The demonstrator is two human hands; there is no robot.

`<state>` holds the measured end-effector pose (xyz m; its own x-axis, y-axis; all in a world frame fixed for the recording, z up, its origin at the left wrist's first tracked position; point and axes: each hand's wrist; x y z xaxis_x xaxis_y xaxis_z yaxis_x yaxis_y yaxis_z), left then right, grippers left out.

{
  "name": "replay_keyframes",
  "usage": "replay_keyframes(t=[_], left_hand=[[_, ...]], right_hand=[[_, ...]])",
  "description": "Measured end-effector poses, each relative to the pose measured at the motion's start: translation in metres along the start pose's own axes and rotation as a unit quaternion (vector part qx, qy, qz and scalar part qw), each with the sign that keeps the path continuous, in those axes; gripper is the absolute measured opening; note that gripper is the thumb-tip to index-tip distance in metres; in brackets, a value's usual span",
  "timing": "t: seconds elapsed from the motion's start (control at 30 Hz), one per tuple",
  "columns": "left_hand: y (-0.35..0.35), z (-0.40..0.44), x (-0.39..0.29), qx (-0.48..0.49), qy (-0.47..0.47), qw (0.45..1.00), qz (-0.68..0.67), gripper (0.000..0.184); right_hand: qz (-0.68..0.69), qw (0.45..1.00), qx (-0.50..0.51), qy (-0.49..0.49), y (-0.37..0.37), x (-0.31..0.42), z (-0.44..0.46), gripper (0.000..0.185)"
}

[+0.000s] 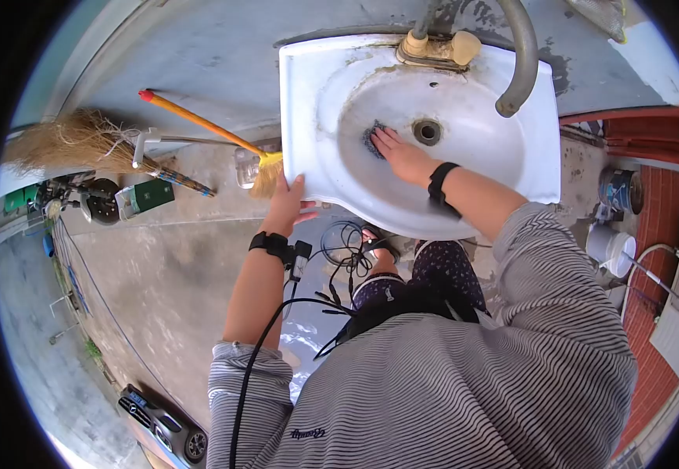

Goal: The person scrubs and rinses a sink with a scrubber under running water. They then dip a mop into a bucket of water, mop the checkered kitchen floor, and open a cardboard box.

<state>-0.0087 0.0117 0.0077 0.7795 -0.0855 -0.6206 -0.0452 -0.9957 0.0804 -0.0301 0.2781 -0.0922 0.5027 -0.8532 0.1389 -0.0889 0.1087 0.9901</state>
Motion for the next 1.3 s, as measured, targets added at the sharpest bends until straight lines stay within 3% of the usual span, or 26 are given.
replay_keyframes(t=[0.07, 0.1, 0.17, 0.2, 0.27, 0.4, 0.47, 0.5, 0.57, 0.63, 0.7, 0.73, 0.83, 0.9, 1.07, 1.13, 1.3], left_hand=[[-0.001, -0.001, 0.004, 0.003, 0.005, 1.0, 0.004, 0.04], [-0.001, -0.002, 0.004, 0.003, 0.005, 1.0, 0.005, 0.04], [0.0, -0.004, 0.002, 0.017, 0.012, 1.0, 0.001, 0.042], [0.0, -0.004, 0.001, 0.017, 0.009, 1.0, 0.001, 0.042], [-0.001, -0.005, 0.002, 0.012, 0.004, 1.0, -0.003, 0.042], [-0.001, -0.001, 0.004, 0.016, 0.003, 1.0, -0.003, 0.042], [-0.003, -0.003, 0.004, 0.002, 0.005, 1.0, -0.001, 0.042], [-0.003, -0.004, 0.005, 0.002, 0.007, 1.0, 0.001, 0.042], [-0.001, -0.002, 0.005, 0.001, 0.009, 1.0, 0.011, 0.042], [-0.004, -0.002, 0.003, 0.0, 0.013, 1.0, 0.002, 0.043], [-0.002, -0.004, 0.005, 0.0, 0.02, 1.0, -0.003, 0.043], [-0.003, -0.003, 0.004, 0.001, 0.018, 1.0, -0.005, 0.043], [-0.002, -0.003, 0.005, 0.003, 0.018, 1.0, -0.003, 0.042], [0.001, -0.001, 0.005, 0.004, 0.02, 1.0, -0.006, 0.042], [0.003, 0.0, 0.008, 0.009, 0.005, 1.0, -0.009, 0.04], [0.0, -0.003, 0.006, 0.006, -0.001, 1.0, -0.006, 0.04], [0.002, 0.002, 0.011, 0.001, -0.002, 1.0, -0.011, 0.046]], right_hand=[[-0.065, 0.991, 0.048, 0.111, 0.009, -0.023, -0.004, 0.049], [-0.148, 0.979, 0.116, 0.076, 0.012, -0.033, -0.001, 0.049], [-0.098, 0.987, 0.127, 0.004, 0.004, -0.051, -0.001, 0.048], [-0.1, 0.987, 0.125, 0.004, 0.003, -0.048, 0.001, 0.048], [-0.248, 0.955, 0.154, 0.059, 0.003, -0.032, 0.003, 0.044], [-0.112, 0.977, 0.156, 0.087, 0.002, -0.002, -0.016, 0.035], [-0.033, 0.991, -0.029, 0.123, -0.002, 0.0, -0.032, 0.027], [-0.031, 0.992, -0.029, 0.122, 0.003, -0.008, -0.032, 0.027], [-0.107, 0.98, 0.096, 0.138, 0.014, -0.035, -0.017, 0.021], [-0.11, 0.979, 0.106, 0.134, 0.01, -0.056, -0.009, 0.018], [-0.109, 0.99, 0.013, 0.09, 0.007, -0.07, -0.016, 0.017], [-0.11, 0.99, 0.012, 0.091, 0.007, -0.076, -0.016, 0.017], [-0.106, 0.993, 0.039, 0.042, 0.009, -0.077, -0.021, 0.02], [-0.157, 0.978, 0.112, -0.08, 0.016, -0.071, -0.025, 0.016], [-0.208, 0.951, 0.196, -0.12, 0.038, -0.06, -0.018, 0.01], [-0.141, 0.961, 0.177, -0.159, 0.022, -0.067, -0.004, 0.01], [-0.192, 0.968, 0.153, -0.056, 0.031, -0.04, 0.001, 0.011]])
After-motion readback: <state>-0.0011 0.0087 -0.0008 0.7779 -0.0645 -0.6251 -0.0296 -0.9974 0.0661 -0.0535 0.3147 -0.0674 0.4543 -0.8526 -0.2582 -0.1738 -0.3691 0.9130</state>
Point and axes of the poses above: each hand's wrist, its own z-axis towards the middle knuckle, its own y-axis out of the back of the hand, x = y × z, and after that the axes turned 8 degrees about -z, right-handed
